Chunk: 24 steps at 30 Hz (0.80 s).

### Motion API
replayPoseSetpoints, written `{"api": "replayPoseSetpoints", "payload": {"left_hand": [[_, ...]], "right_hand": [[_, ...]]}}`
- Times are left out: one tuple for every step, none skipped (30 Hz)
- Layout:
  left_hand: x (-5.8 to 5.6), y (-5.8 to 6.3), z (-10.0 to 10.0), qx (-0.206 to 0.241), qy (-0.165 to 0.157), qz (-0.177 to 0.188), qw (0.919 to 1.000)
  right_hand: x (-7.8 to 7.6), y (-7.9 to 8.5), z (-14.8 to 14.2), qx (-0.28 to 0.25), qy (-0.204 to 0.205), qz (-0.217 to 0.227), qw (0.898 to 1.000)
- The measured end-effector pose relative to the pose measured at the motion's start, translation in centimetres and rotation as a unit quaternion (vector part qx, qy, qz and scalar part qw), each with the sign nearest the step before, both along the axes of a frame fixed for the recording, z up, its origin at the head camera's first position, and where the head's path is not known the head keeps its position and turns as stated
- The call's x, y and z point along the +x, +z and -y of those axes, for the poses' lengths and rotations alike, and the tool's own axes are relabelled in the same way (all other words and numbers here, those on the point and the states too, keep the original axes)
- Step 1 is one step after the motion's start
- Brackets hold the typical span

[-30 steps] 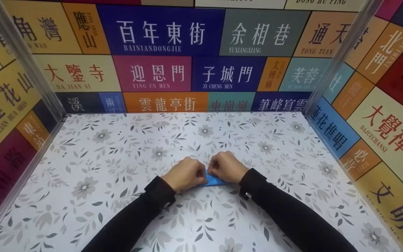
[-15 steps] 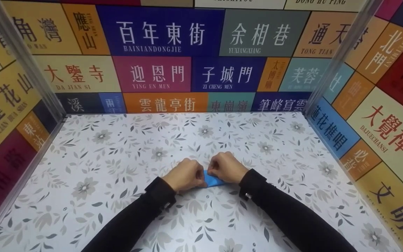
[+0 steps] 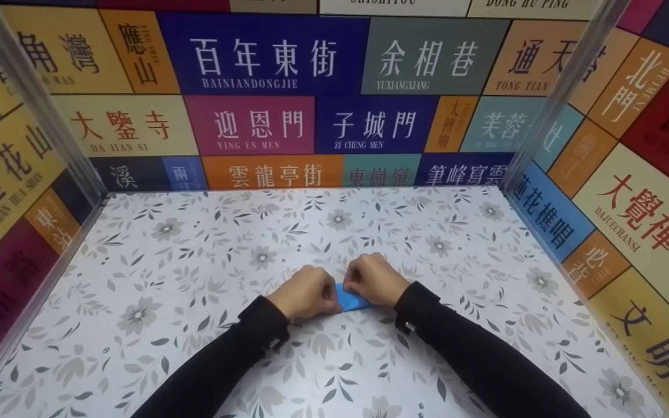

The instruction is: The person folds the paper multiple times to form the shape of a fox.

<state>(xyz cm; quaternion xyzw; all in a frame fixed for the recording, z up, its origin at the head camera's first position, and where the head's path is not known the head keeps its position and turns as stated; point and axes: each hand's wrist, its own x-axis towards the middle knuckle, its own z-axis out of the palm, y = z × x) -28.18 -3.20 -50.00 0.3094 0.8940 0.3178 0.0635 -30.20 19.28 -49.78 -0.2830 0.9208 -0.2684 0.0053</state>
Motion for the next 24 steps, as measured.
{"api": "replayPoseSetpoints", "payload": {"left_hand": [[0.0, 0.0, 0.1, 0.001, -0.001, -0.002, 1.0], [0.0, 0.0, 0.3, 0.002, -0.001, -0.003, 1.0], [0.1, 0.0, 0.4, 0.001, -0.001, -0.003, 1.0], [0.1, 0.0, 0.5, 0.0, 0.002, -0.001, 1.0], [0.1, 0.0, 0.6, -0.003, 0.005, 0.003, 1.0], [0.2, 0.1, 0.7, -0.006, 0.008, 0.006, 0.9999], [0.2, 0.1, 0.8, -0.007, 0.01, 0.009, 0.9999], [0.3, 0.1, 0.8, -0.009, 0.012, 0.012, 0.9998], [0.3, 0.2, 0.8, -0.01, 0.013, 0.012, 0.9998], [0.3, 0.2, 0.8, -0.01, 0.015, 0.01, 0.9998], [0.3, 0.3, 0.8, -0.011, 0.015, 0.009, 0.9998], [0.3, 0.3, 0.9, -0.011, 0.015, 0.007, 0.9998], [0.3, 0.3, 0.9, -0.011, 0.014, 0.005, 0.9998], [0.4, 0.3, 0.9, -0.012, 0.013, 0.003, 0.9998], [0.4, 0.4, 1.0, -0.013, 0.011, 0.002, 0.9999], [0.4, 0.4, 1.1, -0.014, 0.01, 0.002, 0.9999], [0.3, 0.4, 1.2, -0.015, 0.01, 0.003, 0.9998], [0.3, 0.4, 1.3, -0.017, 0.011, 0.005, 0.9998], [0.3, 0.4, 1.5, -0.019, 0.013, 0.007, 0.9997], [0.3, 0.4, 1.6, -0.021, 0.016, 0.009, 0.9996], [0.3, 0.3, 1.7, -0.022, 0.019, 0.011, 0.9995], [0.3, 0.3, 1.9, -0.024, 0.022, 0.012, 0.9994], [0.2, 0.3, 2.0, -0.025, 0.023, 0.011, 0.9994], [0.2, 0.3, 2.1, -0.025, 0.024, 0.009, 0.9994]], "right_hand": [[0.0, 0.0, 0.0, 0.0, 0.001, -0.003, 1.0], [0.0, 0.0, 0.0, 0.0, 0.001, -0.005, 1.0], [0.0, 0.0, 0.1, 0.0, 0.001, -0.007, 1.0], [0.0, 0.0, 0.1, 0.002, -0.001, -0.006, 1.0], [0.1, 0.0, 0.1, 0.003, -0.002, -0.005, 1.0], [0.1, 0.0, 0.1, 0.004, -0.003, -0.004, 1.0], [0.1, 0.0, 0.1, 0.003, -0.003, -0.003, 1.0], [0.1, 0.0, 0.1, 0.003, -0.004, -0.002, 1.0], [0.1, -0.1, 0.1, 0.002, -0.004, -0.002, 1.0], [0.1, -0.1, 0.2, 0.001, -0.005, -0.002, 1.0], [0.1, -0.1, 0.2, 0.001, -0.006, -0.002, 1.0], [0.1, -0.1, 0.2, 0.0, -0.007, -0.003, 1.0], [0.1, -0.1, 0.2, 0.0, -0.008, -0.004, 1.0], [0.1, -0.1, 0.3, 0.0, -0.009, -0.004, 1.0], [0.1, -0.1, 0.3, 0.0, -0.01, -0.004, 1.0], [0.1, -0.2, 0.3, 0.0, -0.01, -0.004, 1.0], [0.1, -0.2, 0.3, 0.001, -0.01, -0.004, 1.0], [0.1, -0.2, 0.3, 0.002, -0.009, -0.003, 1.0], [0.2, -0.2, 0.3, 0.002, -0.009, -0.001, 1.0], [0.2, -0.2, 0.3, 0.003, -0.008, -0.001, 1.0], [0.2, -0.2, 0.3, 0.003, -0.007, -0.001, 1.0], [0.2, -0.2, 0.3, 0.004, -0.007, -0.002, 1.0], [0.1, -0.2, 0.3, 0.005, -0.008, -0.002, 1.0], [0.1, -0.1, 0.2, 0.006, -0.009, -0.003, 1.0]]}}
